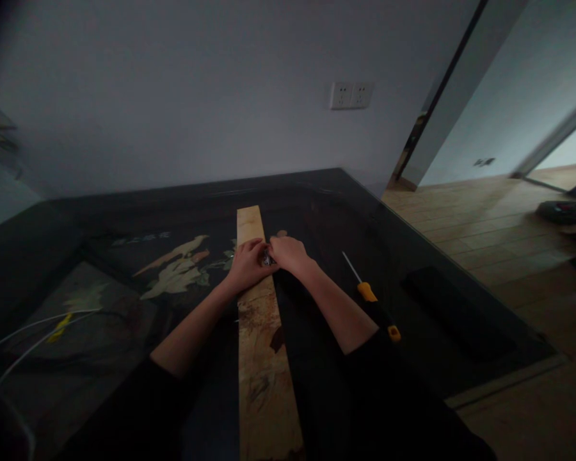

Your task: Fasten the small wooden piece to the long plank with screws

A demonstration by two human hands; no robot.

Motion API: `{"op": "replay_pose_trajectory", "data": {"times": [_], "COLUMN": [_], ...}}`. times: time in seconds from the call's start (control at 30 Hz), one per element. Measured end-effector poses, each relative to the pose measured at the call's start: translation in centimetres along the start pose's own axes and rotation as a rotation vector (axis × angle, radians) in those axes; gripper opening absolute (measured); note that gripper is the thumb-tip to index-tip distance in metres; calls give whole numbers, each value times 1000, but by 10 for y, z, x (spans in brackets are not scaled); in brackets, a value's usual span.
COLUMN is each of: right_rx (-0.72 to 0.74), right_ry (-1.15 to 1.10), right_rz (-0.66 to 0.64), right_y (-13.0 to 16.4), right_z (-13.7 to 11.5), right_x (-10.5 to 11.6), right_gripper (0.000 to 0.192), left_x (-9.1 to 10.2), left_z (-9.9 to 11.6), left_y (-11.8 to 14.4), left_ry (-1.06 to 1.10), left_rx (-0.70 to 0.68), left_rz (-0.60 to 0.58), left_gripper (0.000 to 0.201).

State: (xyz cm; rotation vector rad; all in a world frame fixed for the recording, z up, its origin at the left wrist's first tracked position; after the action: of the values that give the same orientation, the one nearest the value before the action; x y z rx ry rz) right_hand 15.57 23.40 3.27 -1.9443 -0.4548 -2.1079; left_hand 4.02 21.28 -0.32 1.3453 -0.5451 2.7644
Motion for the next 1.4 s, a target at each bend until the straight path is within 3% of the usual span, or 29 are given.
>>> {"op": "replay_pose_trajectory", "data": {"times": [0.67, 0.93, 1.13, 1.4], "right_rx": [209, 58, -11, -4], "right_ry": [-9, 59, 65, 56], "right_rz": [49, 94, 38, 50], "right_y": [-6, -1, 2, -2], "right_z": [11, 1, -5, -2], "right_x": [-2, 1, 0, -2], "right_gripper": [27, 38, 48, 41], "left_x": [-1, 1, 1, 1], "left_z": [-2, 2, 2, 2], "left_y": [-1, 1, 1, 1], "left_ry": [-26, -45, -42, -32], "left_rx": [-12, 2, 1, 5], "left_rz": [-31, -3, 3, -5], "left_gripper": [60, 55, 54, 56]}}
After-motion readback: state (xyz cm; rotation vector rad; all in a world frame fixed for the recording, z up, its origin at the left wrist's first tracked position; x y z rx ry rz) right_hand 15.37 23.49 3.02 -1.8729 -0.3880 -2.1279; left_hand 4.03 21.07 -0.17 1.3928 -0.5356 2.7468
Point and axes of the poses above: each hand's wrist, its own y-axis away from the middle knuckle, its own x-axis out of the back of the hand, z = x × y, the point moved 4 cm from there along -y, towards the middle knuckle, and after that the axes turned 10 degrees about y, right-handed, at the moved point
